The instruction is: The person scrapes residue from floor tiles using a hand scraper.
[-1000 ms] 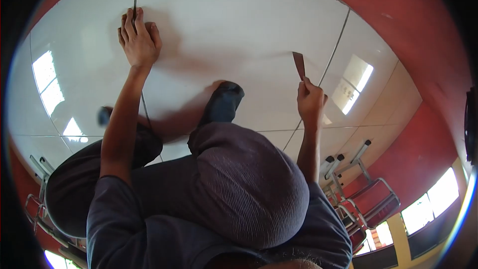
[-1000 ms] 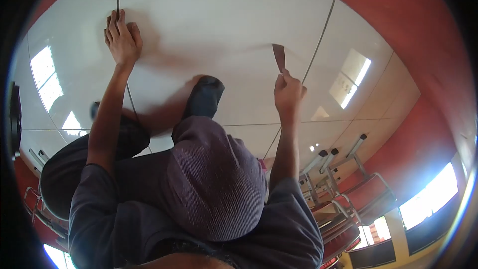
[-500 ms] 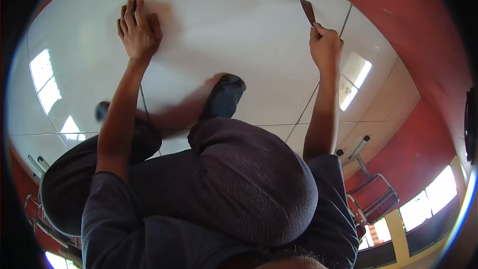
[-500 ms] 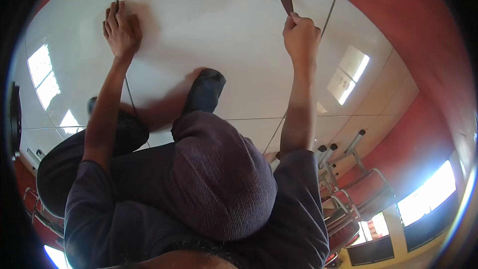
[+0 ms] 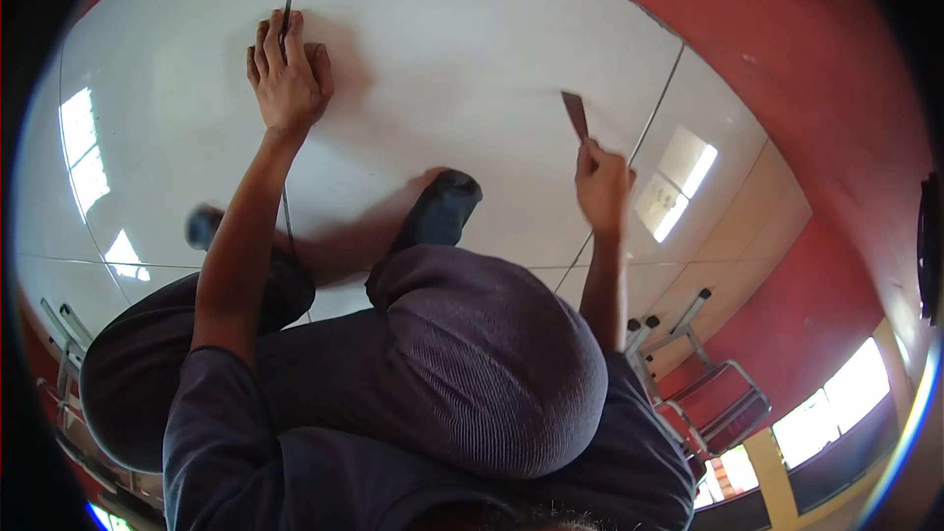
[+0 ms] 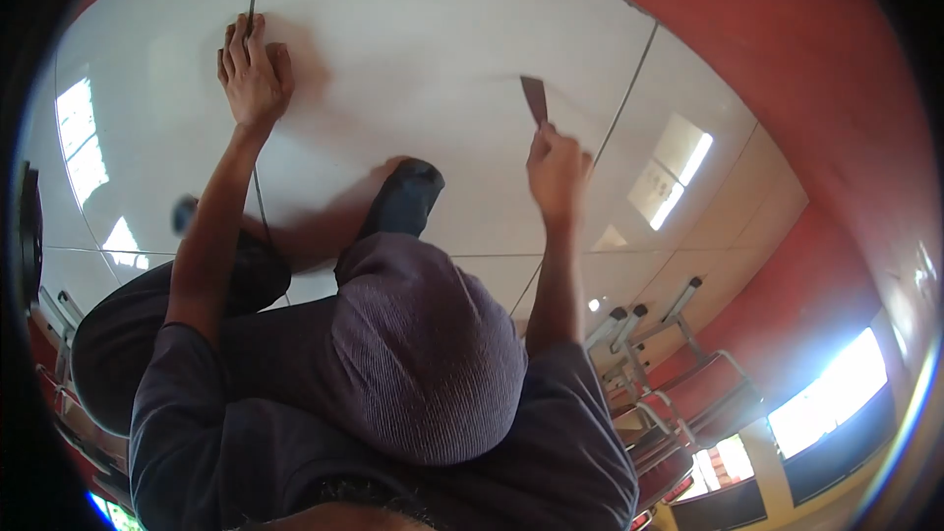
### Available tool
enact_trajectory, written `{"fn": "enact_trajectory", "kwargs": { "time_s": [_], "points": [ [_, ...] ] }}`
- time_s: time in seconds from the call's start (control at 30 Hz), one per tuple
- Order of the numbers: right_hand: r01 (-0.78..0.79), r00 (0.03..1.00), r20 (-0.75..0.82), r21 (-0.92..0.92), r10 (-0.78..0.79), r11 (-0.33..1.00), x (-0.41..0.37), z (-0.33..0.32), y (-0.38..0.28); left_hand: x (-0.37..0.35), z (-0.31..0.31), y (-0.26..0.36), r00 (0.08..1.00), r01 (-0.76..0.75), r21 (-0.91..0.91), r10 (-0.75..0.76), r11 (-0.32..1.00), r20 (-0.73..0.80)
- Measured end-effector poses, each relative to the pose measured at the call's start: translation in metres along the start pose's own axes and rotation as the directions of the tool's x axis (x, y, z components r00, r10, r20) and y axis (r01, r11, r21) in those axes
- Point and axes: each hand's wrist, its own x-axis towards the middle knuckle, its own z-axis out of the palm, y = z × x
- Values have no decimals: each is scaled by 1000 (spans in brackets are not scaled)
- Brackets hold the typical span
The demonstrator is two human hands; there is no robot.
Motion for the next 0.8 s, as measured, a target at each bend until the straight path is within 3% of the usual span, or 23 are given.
{"fn": "enact_trajectory", "kwargs": {
  "time_s": [0.07,0.13,0.2,0.33,0.43,0.47,0.5,0.53,0.6,0.67,0.77,0.8],
  "points": [
    [-172,978,102,-114,183,979,16,-10,-19,-1,0,0,1000,-5,-1,5,1000,6],
    [-12,998,60,-268,29,963,67,-6,-11,0,-1,2,1000,0,-16,0,1000,-11],
    [-85,995,-58,8,86,996,94,-14,-18,-2,-3,4,1000,-3,-24,2,1000,-7],
    [-59,994,83,-193,76,979,25,-7,9,0,-2,0,1000,10,-24,-10,1000,16],
    [-122,984,92,-252,150,960,47,-4,15,-2,-1,-2,1000,9,-10,-9,1000,8],
    [-8,999,38,-340,22,941,74,2,23,-2,0,0,1000,4,-22,-4,1000,3],
    [-32,999,-10,-294,30,955,100,0,21,-2,-1,2,1000,1,-35,-1,999,-1],
    [-119,991,-71,-42,116,992,112,-11,7,-2,-4,2,1000,1,-44,-2,999,-14],
    [-18,1000,17,-208,22,978,101,-10,25,-2,-6,1,1000,-3,-34,3,999,0],
    [-35,996,66,-281,56,959,52,-5,40,-1,-5,0,1000,3,-28,-3,1000,16],
    [-135,991,-4,-117,135,984,44,-10,30,0,-5,-1,999,30,18,-30,999,36],
    [-152,979,98,-223,177,963,70,-19,26,-1,-6,0,999,22,8,-22,1000,41]
  ]
}}
